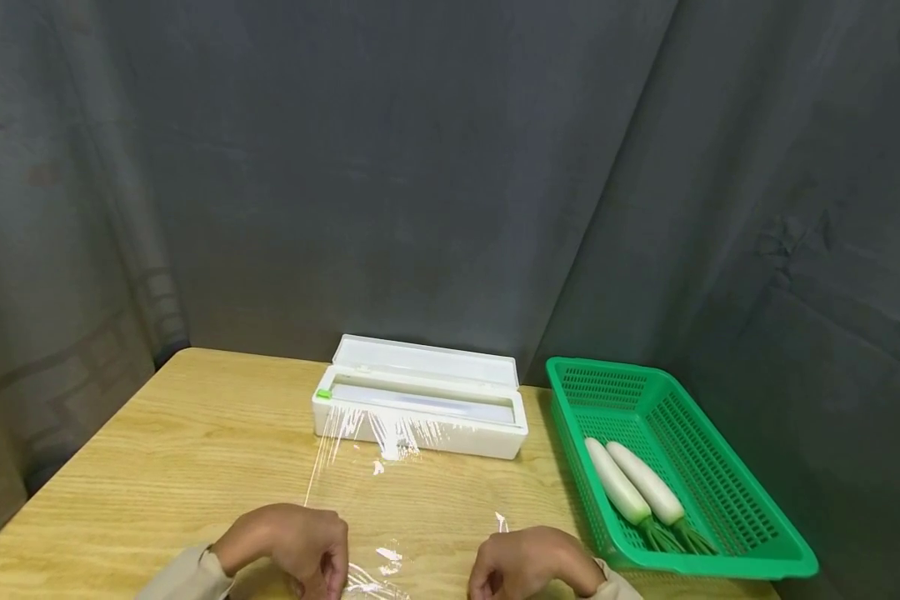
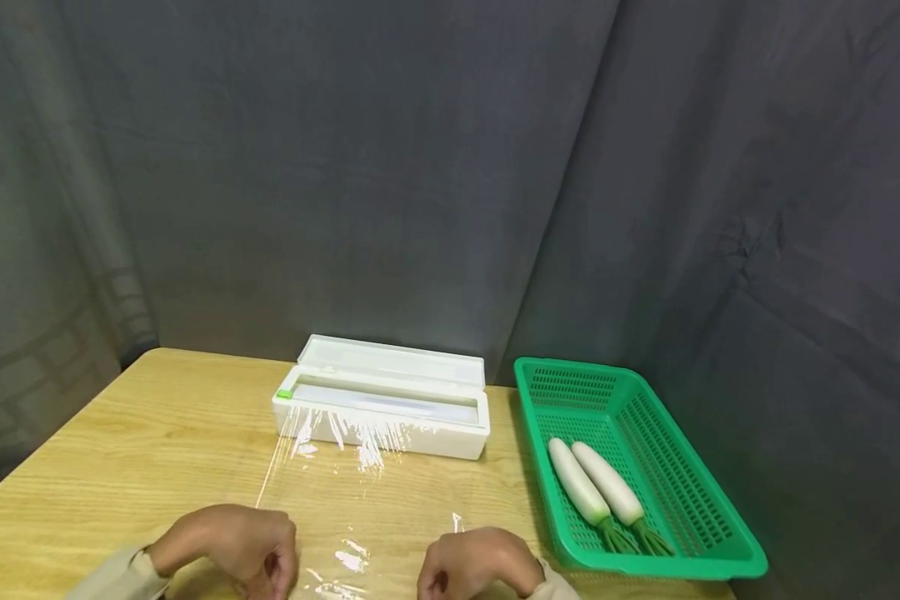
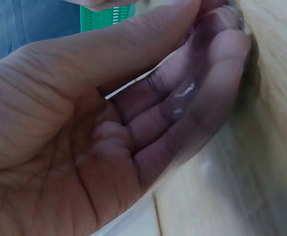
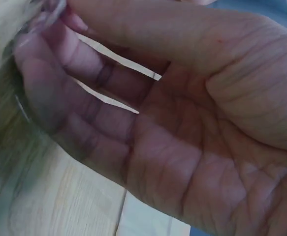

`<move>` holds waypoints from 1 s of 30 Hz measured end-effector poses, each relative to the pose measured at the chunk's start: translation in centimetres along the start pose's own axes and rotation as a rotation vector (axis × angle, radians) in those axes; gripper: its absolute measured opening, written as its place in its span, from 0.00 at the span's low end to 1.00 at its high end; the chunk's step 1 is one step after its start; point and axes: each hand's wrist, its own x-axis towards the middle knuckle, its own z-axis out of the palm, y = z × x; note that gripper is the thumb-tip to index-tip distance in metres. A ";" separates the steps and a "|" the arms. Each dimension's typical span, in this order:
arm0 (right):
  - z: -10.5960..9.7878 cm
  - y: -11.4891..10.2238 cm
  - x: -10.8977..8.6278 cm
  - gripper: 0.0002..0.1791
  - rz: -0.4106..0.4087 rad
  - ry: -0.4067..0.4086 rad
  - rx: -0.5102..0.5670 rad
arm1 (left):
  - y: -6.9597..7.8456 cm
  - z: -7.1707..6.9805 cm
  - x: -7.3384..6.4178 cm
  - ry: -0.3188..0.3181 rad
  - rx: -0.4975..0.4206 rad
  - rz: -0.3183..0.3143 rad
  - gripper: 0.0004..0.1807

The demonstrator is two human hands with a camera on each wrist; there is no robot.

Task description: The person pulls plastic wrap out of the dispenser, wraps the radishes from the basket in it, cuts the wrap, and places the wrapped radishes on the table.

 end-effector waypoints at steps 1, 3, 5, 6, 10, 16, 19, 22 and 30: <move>-0.1 0.0 0.0 0.10 0.009 0.003 -0.003 | 0.1 0.0 -0.1 0.010 -0.002 0.007 0.12; -0.2 0.0 -0.1 0.10 0.027 0.004 0.004 | 0.2 -0.1 -0.2 0.017 -0.024 0.029 0.13; -0.2 0.0 -0.2 0.12 0.044 0.007 0.014 | 0.3 -0.2 -0.4 0.011 -0.035 0.070 0.14; -0.3 0.1 -0.3 0.12 0.050 0.006 0.019 | 0.3 -0.3 -0.4 0.007 -0.027 0.095 0.14; -0.4 0.1 -0.4 0.12 0.058 0.022 0.043 | 0.1 -0.8 -0.7 -0.004 -0.035 0.187 0.11; -0.5 -0.1 -0.7 0.11 -0.002 0.102 0.095 | -0.2 -1.5 -1.1 -0.019 -0.136 0.217 0.05; -0.7 -0.3 -0.9 0.10 -0.028 0.155 0.115 | -0.2 -1.8 -1.4 -0.023 -0.212 0.224 0.02; -0.9 -0.4 -1.0 0.07 -0.026 0.225 0.113 | -0.4 -2.2 -1.7 0.014 -0.242 0.262 0.02; -1.9 -0.3 -1.4 0.04 -0.085 0.436 0.075 | -1.2 -3.5 -1.7 0.327 -0.039 0.354 0.05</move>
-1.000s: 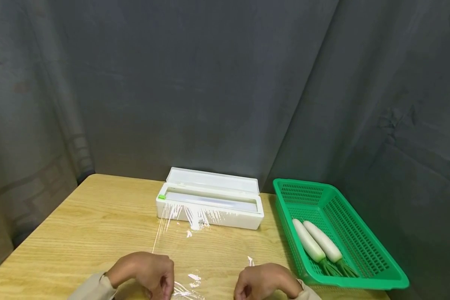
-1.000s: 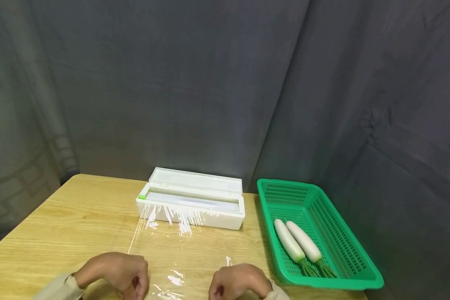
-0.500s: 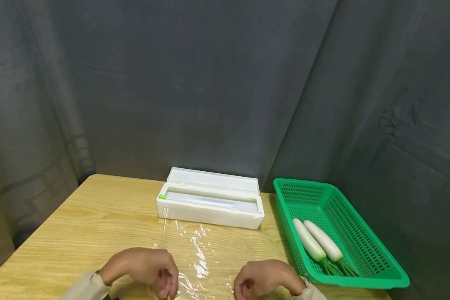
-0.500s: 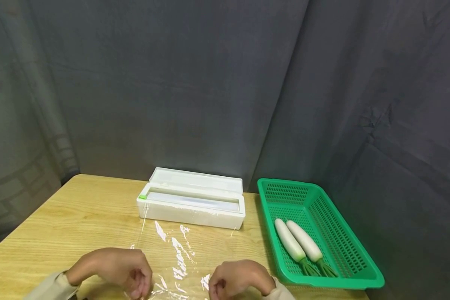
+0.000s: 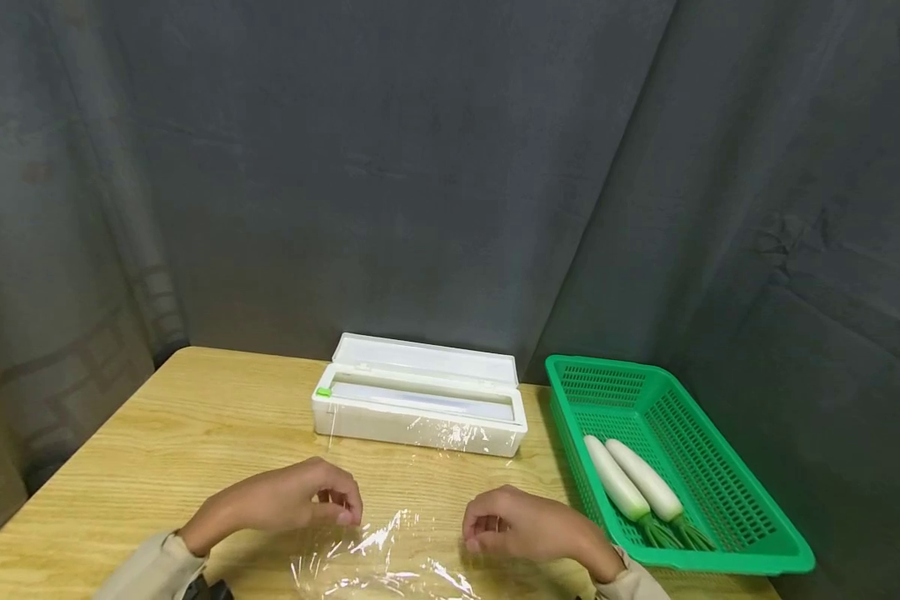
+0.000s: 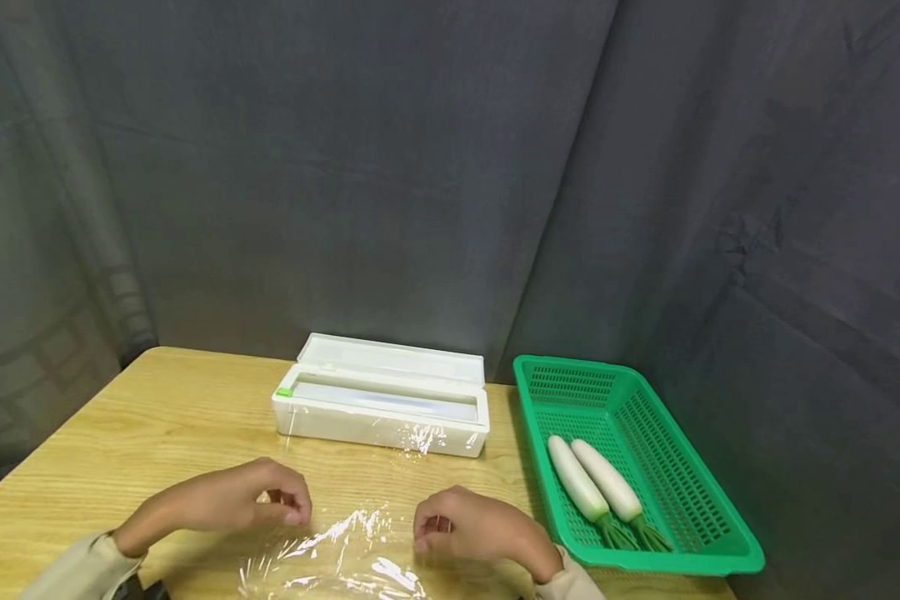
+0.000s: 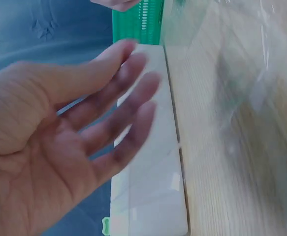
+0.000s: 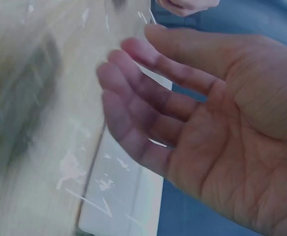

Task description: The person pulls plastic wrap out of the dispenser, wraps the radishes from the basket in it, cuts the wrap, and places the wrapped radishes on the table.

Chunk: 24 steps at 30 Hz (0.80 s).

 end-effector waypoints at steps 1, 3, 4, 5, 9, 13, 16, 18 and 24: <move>-0.2 0.0 0.0 0.04 0.001 0.032 -0.012 | -0.1 -0.1 0.1 0.042 0.020 0.000 0.04; -0.5 0.0 -0.1 0.03 0.012 0.096 -0.032 | -0.4 -0.2 0.1 0.124 0.038 -0.020 0.04; -0.7 0.0 -0.1 0.03 0.021 0.129 -0.041 | -0.5 -0.3 0.2 0.162 0.044 -0.032 0.05; -0.8 0.0 -0.1 0.03 0.029 0.164 -0.049 | -0.7 -0.3 0.2 0.197 0.049 -0.046 0.05; -1.4 -0.2 -0.2 0.03 0.062 0.287 -0.038 | -1.4 -0.6 0.3 0.333 0.069 -0.101 0.05; -2.0 -0.2 -0.2 0.04 0.067 0.407 -0.058 | -1.7 -0.7 0.6 0.496 0.171 -0.130 0.06; -2.4 -0.1 -0.2 0.04 0.067 0.480 -0.073 | -1.6 -0.7 0.9 0.635 0.278 -0.151 0.09; -2.6 -0.1 -0.3 0.03 0.074 0.525 -0.077 | -1.7 -0.7 1.1 0.715 0.343 -0.155 0.09; -3.0 0.3 -0.4 0.08 0.117 0.720 -0.155 | -2.7 -1.3 1.3 0.838 0.423 -0.136 0.13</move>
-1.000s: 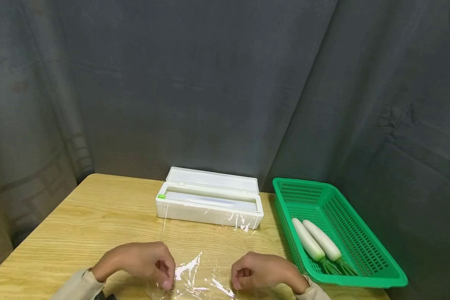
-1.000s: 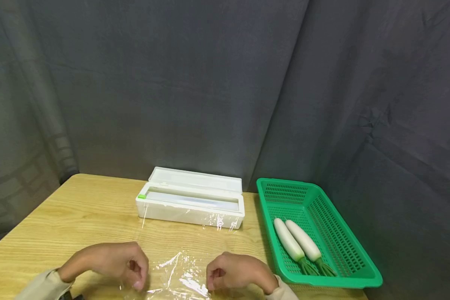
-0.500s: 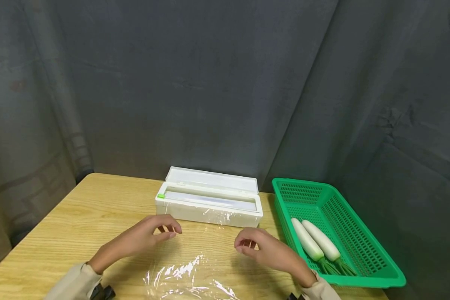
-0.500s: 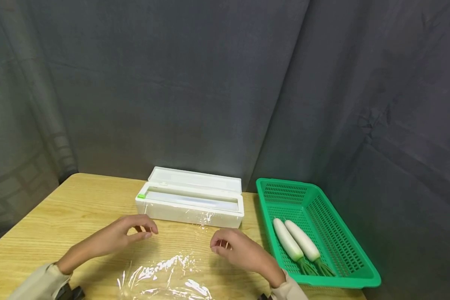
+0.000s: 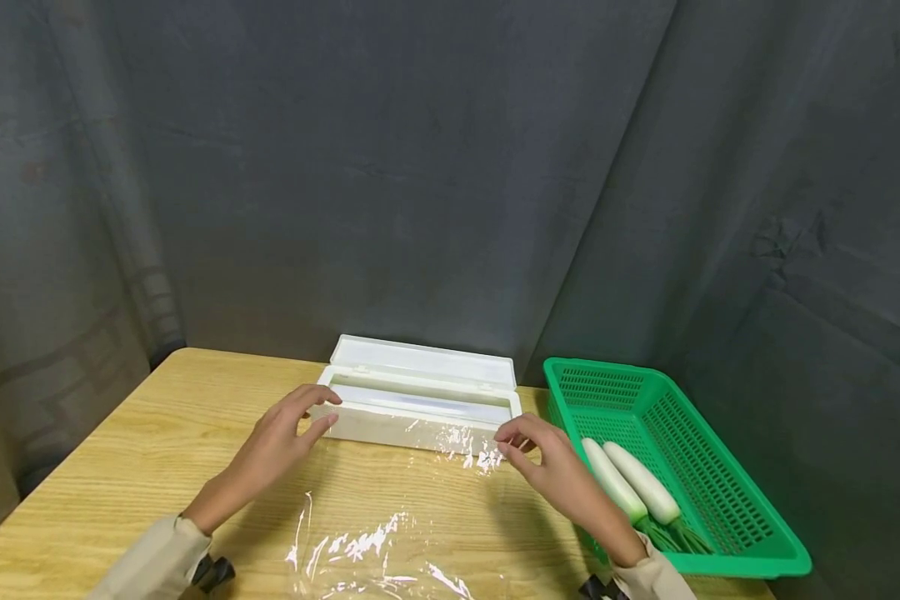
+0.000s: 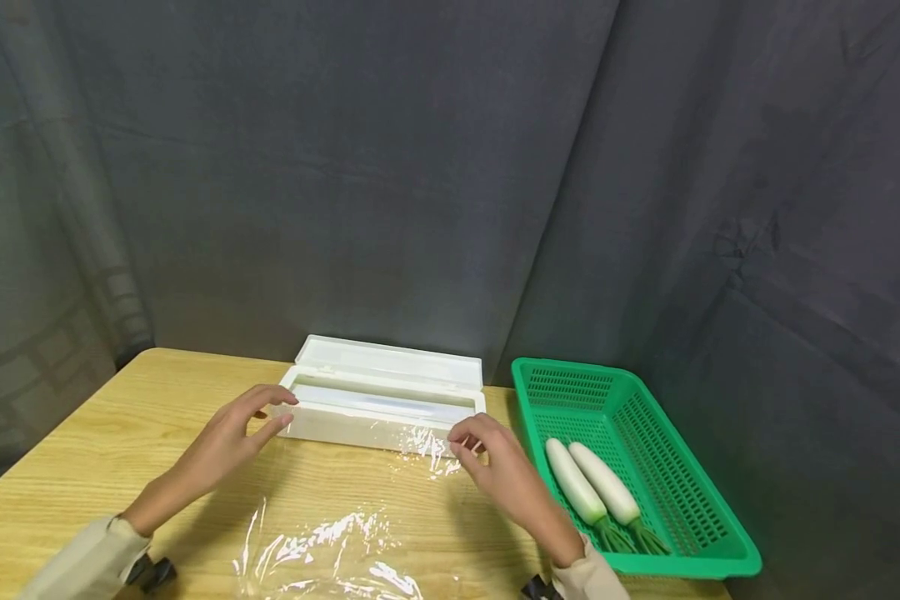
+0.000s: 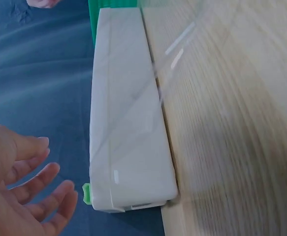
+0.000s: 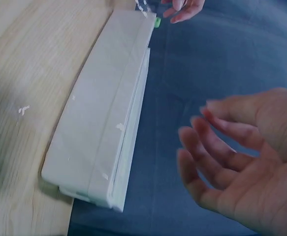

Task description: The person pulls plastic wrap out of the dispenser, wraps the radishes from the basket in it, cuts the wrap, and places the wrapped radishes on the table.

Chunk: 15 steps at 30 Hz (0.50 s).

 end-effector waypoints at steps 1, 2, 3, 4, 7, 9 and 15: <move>-0.1 0.1 0.0 0.08 0.013 0.039 -0.020 | -0.2 -0.1 0.1 0.011 0.004 0.003 0.13; -0.1 0.2 0.0 0.09 0.026 0.079 -0.042 | -0.5 -0.1 0.2 0.023 0.006 0.008 0.13; -0.2 0.2 0.0 0.09 0.043 0.114 -0.061 | -0.7 -0.2 0.3 0.033 0.010 0.013 0.14; -0.3 0.3 0.0 0.08 0.061 0.146 -0.081 | -1.0 -0.3 0.4 0.040 0.013 0.016 0.14; -0.8 0.7 0.1 0.07 0.097 0.225 -0.141 | -1.6 -0.5 0.6 0.050 0.017 0.010 0.15; -1.2 1.1 0.1 0.07 0.110 0.255 -0.171 | -1.9 -0.5 0.7 0.041 0.019 -0.006 0.16; -2.5 2.1 0.0 0.07 0.163 0.251 -0.224 | -2.4 -0.3 0.8 -0.012 -0.015 -0.075 0.22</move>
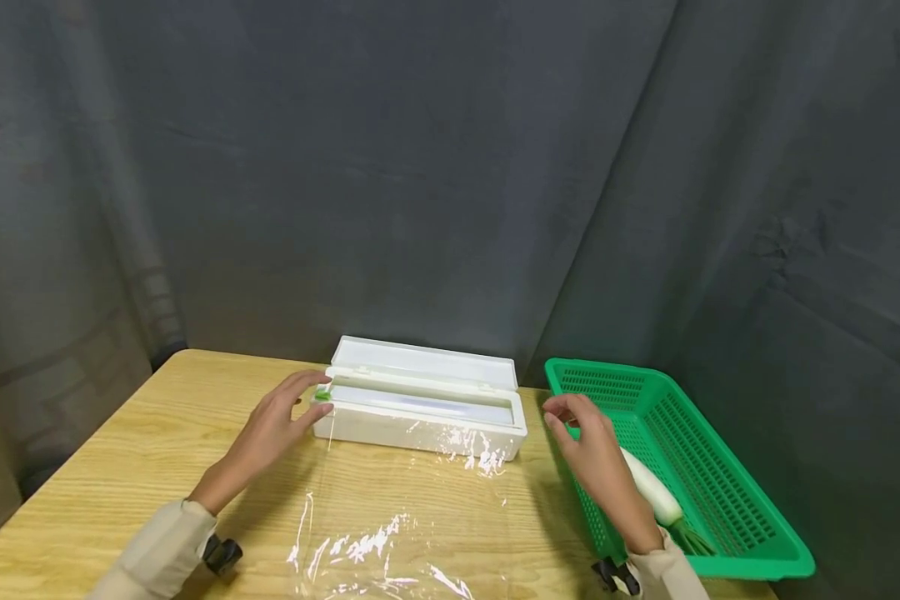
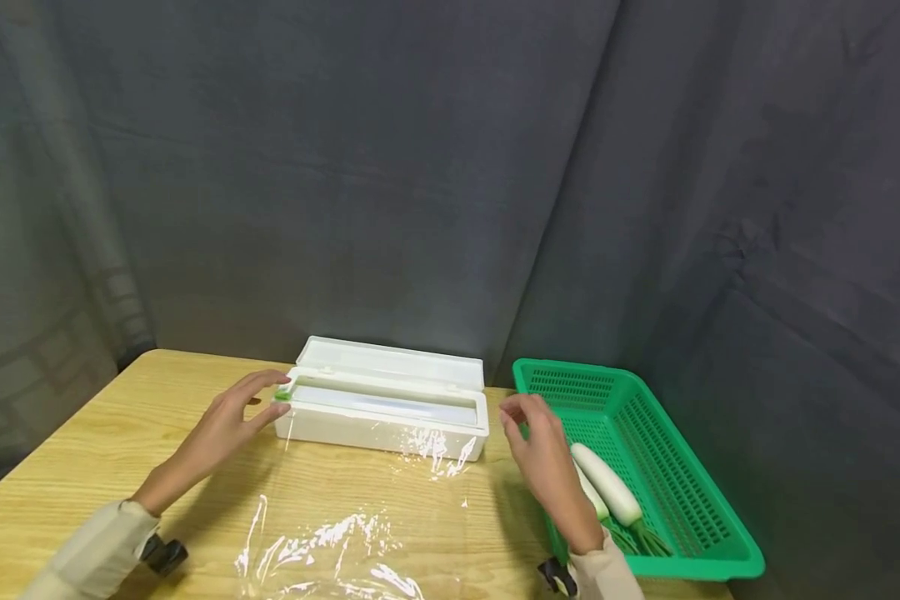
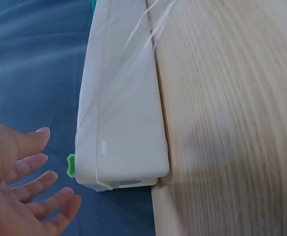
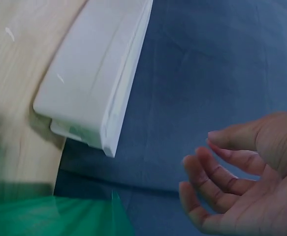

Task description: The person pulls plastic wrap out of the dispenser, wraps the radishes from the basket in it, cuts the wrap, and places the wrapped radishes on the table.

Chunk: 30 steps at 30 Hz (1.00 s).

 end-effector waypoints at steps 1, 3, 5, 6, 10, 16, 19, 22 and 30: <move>-0.2 0.2 0.0 0.07 0.013 -0.009 -0.004 | 0.0 0.0 0.0 -0.007 -0.005 -0.008 0.23; -0.5 0.5 0.1 0.07 0.040 -0.026 -0.009 | -0.1 0.1 0.1 -0.015 -0.008 -0.020 0.24; -0.9 0.7 0.2 0.08 0.063 -0.044 -0.009 | -0.1 0.1 0.2 -0.021 -0.009 -0.025 0.24; -1.0 0.8 0.2 0.09 0.074 -0.052 -0.008 | -0.1 0.1 0.2 -0.026 -0.012 -0.030 0.25; -1.6 1.0 0.2 0.11 0.117 -0.095 -0.020 | -0.4 0.2 0.4 -0.053 -0.027 -0.048 0.26; -2.2 0.8 0.3 0.13 0.168 -0.162 -0.015 | -1.0 0.6 0.3 -0.094 -0.040 -0.091 0.28; -2.7 0.7 0.4 0.13 0.161 -0.180 0.003 | -1.2 0.8 0.3 -0.114 -0.045 -0.122 0.28; -3.3 0.8 0.7 0.13 0.137 -0.179 0.011 | -1.3 1.0 0.3 -0.128 -0.052 -0.149 0.28; -5.1 1.1 1.3 0.13 0.195 -0.244 -0.030 | -1.5 1.2 0.4 -0.130 -0.058 -0.191 0.30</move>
